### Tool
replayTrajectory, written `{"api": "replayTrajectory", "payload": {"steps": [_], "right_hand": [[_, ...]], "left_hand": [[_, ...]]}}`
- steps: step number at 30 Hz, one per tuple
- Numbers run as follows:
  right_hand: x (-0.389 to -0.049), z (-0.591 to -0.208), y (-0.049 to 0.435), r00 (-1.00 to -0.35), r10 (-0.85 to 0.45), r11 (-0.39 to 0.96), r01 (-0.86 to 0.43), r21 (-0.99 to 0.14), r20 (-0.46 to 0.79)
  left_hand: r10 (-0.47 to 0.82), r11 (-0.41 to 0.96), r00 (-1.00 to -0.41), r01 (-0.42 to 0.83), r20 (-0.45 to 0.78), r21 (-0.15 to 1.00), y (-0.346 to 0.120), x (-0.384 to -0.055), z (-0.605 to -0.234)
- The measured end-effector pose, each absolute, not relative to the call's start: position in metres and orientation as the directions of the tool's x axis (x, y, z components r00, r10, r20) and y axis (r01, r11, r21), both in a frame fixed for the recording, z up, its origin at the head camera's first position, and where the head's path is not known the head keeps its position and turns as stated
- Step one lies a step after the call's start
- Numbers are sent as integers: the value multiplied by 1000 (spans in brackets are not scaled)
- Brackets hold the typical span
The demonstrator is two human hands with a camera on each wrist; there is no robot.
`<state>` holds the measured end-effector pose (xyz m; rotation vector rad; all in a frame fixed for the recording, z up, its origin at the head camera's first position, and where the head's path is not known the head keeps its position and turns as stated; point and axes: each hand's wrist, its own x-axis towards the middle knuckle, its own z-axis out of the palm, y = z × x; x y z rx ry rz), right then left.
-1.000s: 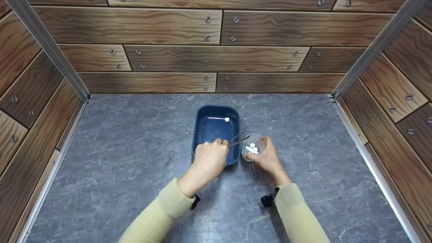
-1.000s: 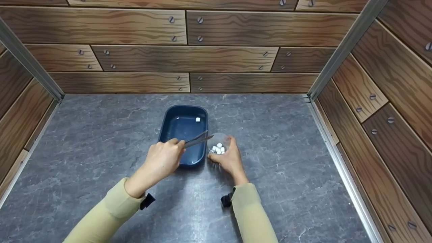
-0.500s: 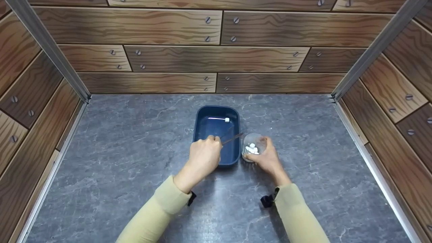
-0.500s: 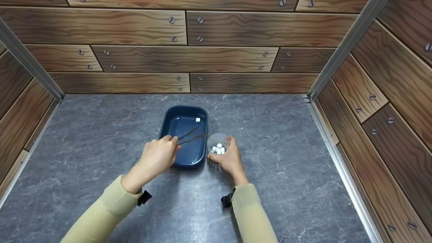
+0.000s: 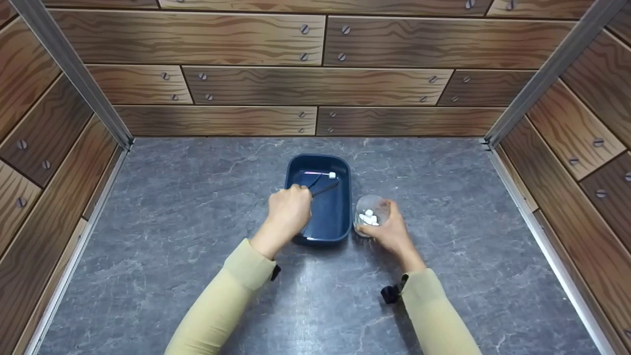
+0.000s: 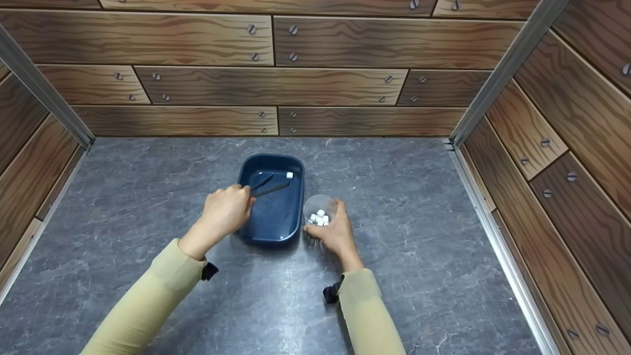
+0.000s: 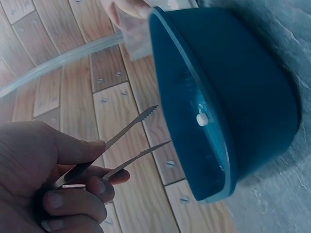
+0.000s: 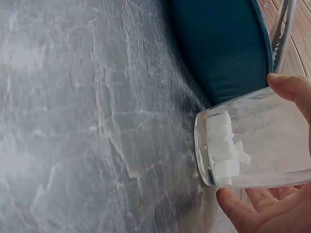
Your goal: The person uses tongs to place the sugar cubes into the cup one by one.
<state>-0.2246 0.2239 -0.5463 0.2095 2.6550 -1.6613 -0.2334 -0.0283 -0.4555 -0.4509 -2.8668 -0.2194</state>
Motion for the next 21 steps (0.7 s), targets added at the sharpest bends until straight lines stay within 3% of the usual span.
{"api": "replayTrajectory", "payload": {"steps": [10, 21], "right_hand": [[-224, -548, 225, -990, 118, 454, 122, -883, -76], [-225, -547, 224, -990, 114, 425, 119, -897, -78]], "left_hand": [[246, 947, -958, 270, 147, 175, -24, -266, -457], [267, 954, -956, 280, 118, 111, -7, -288, -453]]}}
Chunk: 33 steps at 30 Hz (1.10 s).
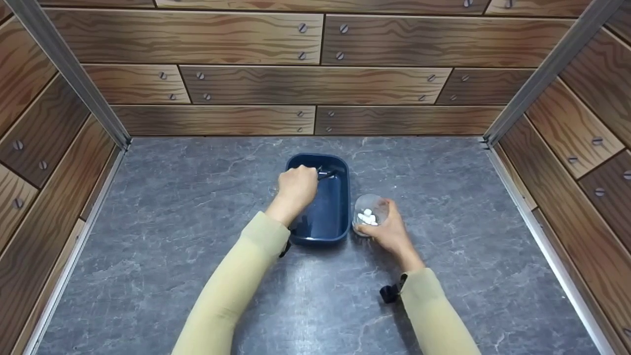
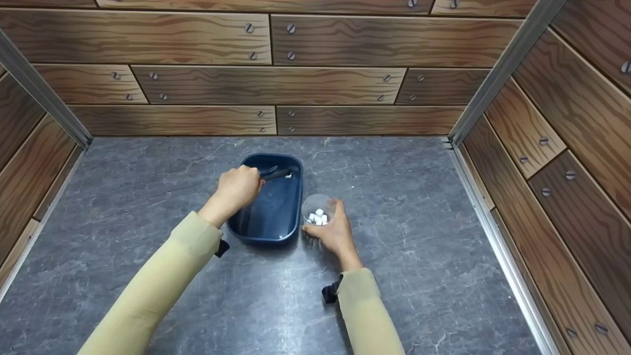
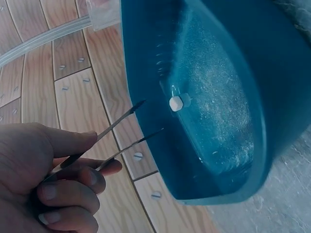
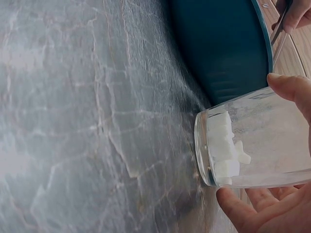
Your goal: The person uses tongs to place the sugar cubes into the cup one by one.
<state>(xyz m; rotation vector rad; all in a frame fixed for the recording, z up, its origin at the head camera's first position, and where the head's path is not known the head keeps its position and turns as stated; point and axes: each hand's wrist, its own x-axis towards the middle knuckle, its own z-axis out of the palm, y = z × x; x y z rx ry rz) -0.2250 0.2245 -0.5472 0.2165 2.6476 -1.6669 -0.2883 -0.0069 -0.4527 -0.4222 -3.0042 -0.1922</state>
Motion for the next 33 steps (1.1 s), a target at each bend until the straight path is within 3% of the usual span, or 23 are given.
{"api": "replayTrajectory", "payload": {"steps": [13, 33], "right_hand": [[-226, -547, 225, -992, 105, 431, 108, -896, -69], [-224, -547, 224, -993, 104, 430, 100, -897, -60]], "left_hand": [[221, 966, -971, 231, 94, 112, -5, -299, -463], [259, 957, -958, 272, 126, 100, 11, -299, -474]]}}
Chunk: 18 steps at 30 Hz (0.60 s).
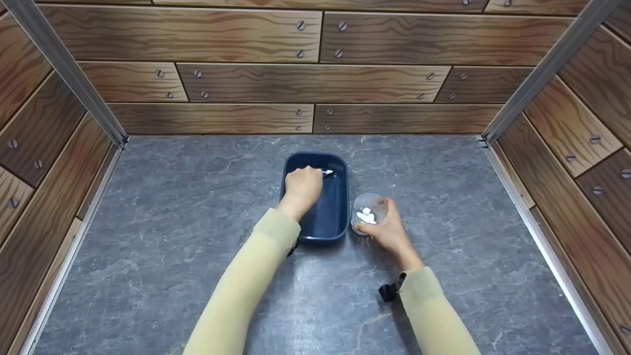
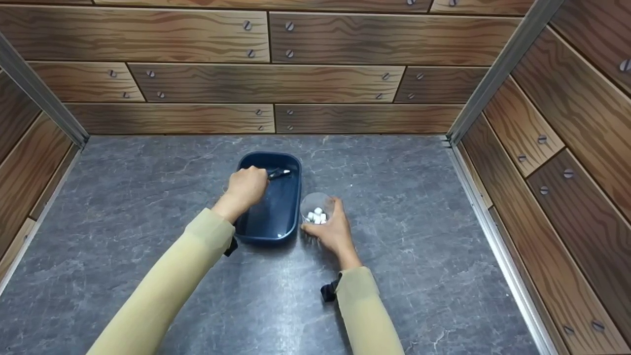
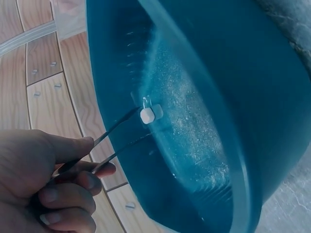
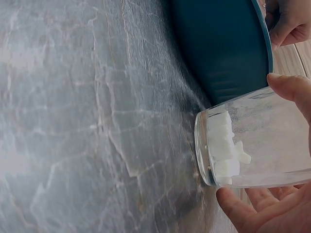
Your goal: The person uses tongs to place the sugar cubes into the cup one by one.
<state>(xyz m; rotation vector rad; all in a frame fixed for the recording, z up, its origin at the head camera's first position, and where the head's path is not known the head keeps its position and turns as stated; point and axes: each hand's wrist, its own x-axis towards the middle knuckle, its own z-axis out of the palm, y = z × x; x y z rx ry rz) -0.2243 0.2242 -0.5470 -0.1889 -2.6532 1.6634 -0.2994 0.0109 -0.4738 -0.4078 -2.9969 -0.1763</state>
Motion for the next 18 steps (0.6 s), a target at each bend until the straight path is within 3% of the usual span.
{"api": "replayTrajectory", "payload": {"steps": [18], "right_hand": [[-225, -547, 225, -991, 110, 425, 116, -898, -75]], "left_hand": [[272, 955, -956, 282, 112, 91, 13, -299, -481]]}}
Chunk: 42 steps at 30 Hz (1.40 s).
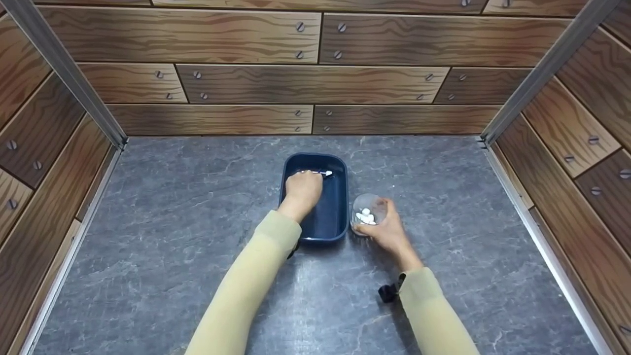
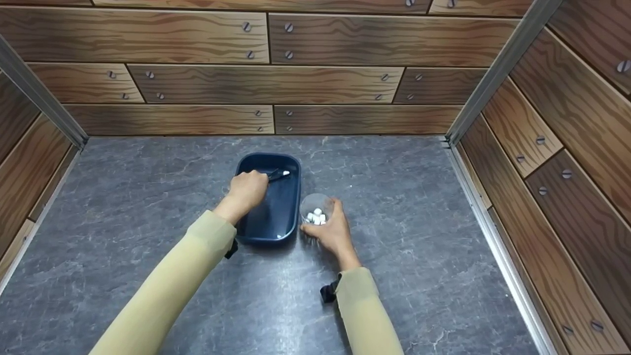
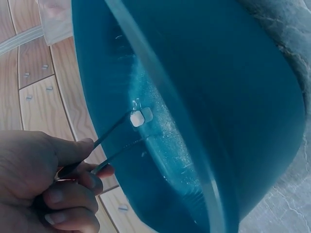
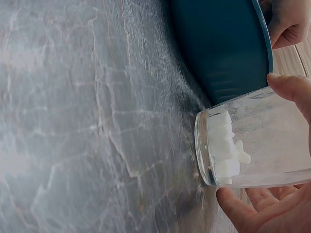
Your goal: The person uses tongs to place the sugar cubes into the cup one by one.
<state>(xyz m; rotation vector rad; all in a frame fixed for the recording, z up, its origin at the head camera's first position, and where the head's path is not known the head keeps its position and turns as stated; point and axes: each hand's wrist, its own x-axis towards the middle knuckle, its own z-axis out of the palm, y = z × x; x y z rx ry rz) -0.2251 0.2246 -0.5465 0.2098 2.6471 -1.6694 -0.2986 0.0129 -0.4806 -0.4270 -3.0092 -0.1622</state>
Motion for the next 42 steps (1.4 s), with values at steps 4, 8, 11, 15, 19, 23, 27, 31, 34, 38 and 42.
{"api": "replayTrajectory", "payload": {"steps": [4, 8, 11, 15, 19, 23, 27, 31, 34, 38, 42], "right_hand": [[-225, -546, 225, -991, 110, 426, 119, -897, -80], [-225, -546, 225, -991, 105, 405, 114, -907, -78], [-224, -545, 225, -992, 106, 394, 108, -913, -72], [-224, -545, 224, -992, 110, 412, 107, -905, -67], [-224, -545, 224, -991, 113, 423, 112, -899, -70], [-224, -545, 224, -991, 110, 422, 114, -900, -74], [-225, -545, 225, -990, 112, 428, 123, -895, -82], [-225, -545, 225, -990, 112, 429, 125, -895, -85], [-225, -546, 225, -991, 110, 431, 118, -895, -77], [-225, -546, 225, -992, 104, 439, 106, -892, -67], [-225, -547, 225, -992, 103, 439, 106, -892, -67]], "left_hand": [[270, 956, -955, 281, 120, 89, 12, -298, -481], [269, 958, -958, 277, 100, 78, 11, -300, -480], [273, 958, -958, 279, 93, 63, 10, -301, -479], [276, 959, -956, 281, 98, 44, 9, -301, -479], [271, 960, -957, 276, 101, 38, 8, -301, -477], [274, 959, -955, 280, 117, 38, 6, -300, -476], [283, 955, -950, 292, 133, 50, 4, -297, -472], [269, 958, -954, 280, 134, 67, -2, -294, -470], [251, 962, -959, 262, 133, 73, -8, -292, -468], [253, 960, -954, 267, 160, 78, -16, -287, -466], [255, 955, -945, 279, 207, 98, -23, -281, -463]]}}
